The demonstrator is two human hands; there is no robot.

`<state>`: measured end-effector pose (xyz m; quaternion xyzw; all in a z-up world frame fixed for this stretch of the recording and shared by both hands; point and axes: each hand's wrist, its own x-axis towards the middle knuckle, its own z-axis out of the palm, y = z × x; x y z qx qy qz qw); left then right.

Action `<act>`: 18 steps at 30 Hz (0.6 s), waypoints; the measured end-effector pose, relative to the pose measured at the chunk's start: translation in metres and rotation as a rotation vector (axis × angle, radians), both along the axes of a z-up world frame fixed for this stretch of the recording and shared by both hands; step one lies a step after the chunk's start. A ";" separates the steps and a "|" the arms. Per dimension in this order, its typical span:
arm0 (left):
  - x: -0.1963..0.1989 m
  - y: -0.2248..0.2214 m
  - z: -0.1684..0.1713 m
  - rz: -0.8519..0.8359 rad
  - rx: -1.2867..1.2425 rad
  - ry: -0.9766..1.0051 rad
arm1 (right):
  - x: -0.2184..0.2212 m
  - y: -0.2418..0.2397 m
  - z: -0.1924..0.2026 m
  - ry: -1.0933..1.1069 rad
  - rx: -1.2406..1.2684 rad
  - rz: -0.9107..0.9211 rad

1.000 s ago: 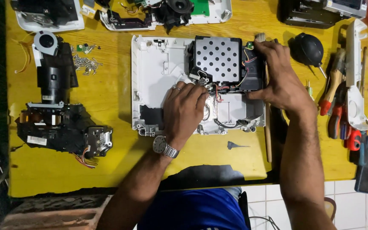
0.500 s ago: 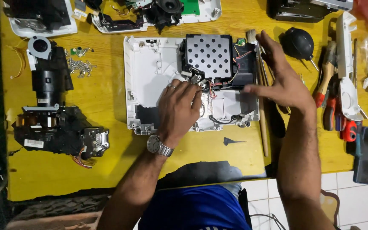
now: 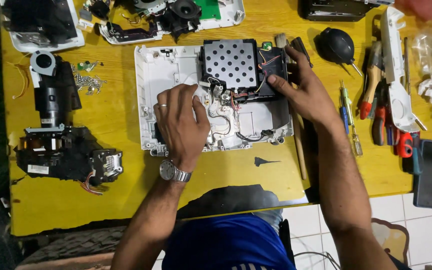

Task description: The person is reassembling an electronic device, carefully connecting internal wiring harnesses and using a screwdriver to secure components into the casing.

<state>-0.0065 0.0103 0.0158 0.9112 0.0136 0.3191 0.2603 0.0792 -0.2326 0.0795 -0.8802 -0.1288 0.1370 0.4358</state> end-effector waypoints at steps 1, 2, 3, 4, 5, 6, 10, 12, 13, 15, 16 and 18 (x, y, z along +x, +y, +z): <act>0.000 0.000 0.001 0.036 0.019 0.001 | -0.001 0.002 0.001 0.045 -0.028 -0.070; 0.000 0.000 0.001 0.072 0.037 -0.001 | -0.002 0.005 0.002 0.088 -0.057 -0.139; 0.000 0.000 0.003 0.073 0.038 -0.003 | -0.002 0.002 -0.005 0.085 -0.056 -0.137; -0.001 0.000 0.004 0.047 0.007 -0.030 | -0.003 -0.001 -0.013 0.043 0.071 -0.149; -0.001 0.000 0.006 0.020 -0.024 -0.057 | -0.003 -0.004 -0.021 0.001 0.198 -0.158; -0.001 0.001 0.007 0.022 -0.022 -0.060 | -0.001 -0.007 -0.027 -0.002 0.200 -0.156; -0.001 0.010 0.017 0.068 -0.017 -0.104 | -0.001 -0.008 -0.041 0.003 0.331 -0.208; -0.001 0.017 0.023 0.095 -0.018 -0.131 | -0.002 -0.004 -0.041 0.008 0.369 -0.221; -0.002 0.020 0.025 0.132 -0.007 -0.146 | -0.001 -0.003 -0.042 -0.002 0.375 -0.221; -0.003 0.025 0.031 0.169 0.003 -0.166 | 0.000 -0.002 -0.042 -0.018 0.382 -0.221; -0.004 0.027 0.033 0.183 -0.019 -0.138 | -0.001 -0.002 -0.041 -0.022 0.412 -0.225; -0.004 0.030 0.036 0.200 -0.043 -0.113 | -0.001 -0.003 -0.040 -0.028 0.442 -0.226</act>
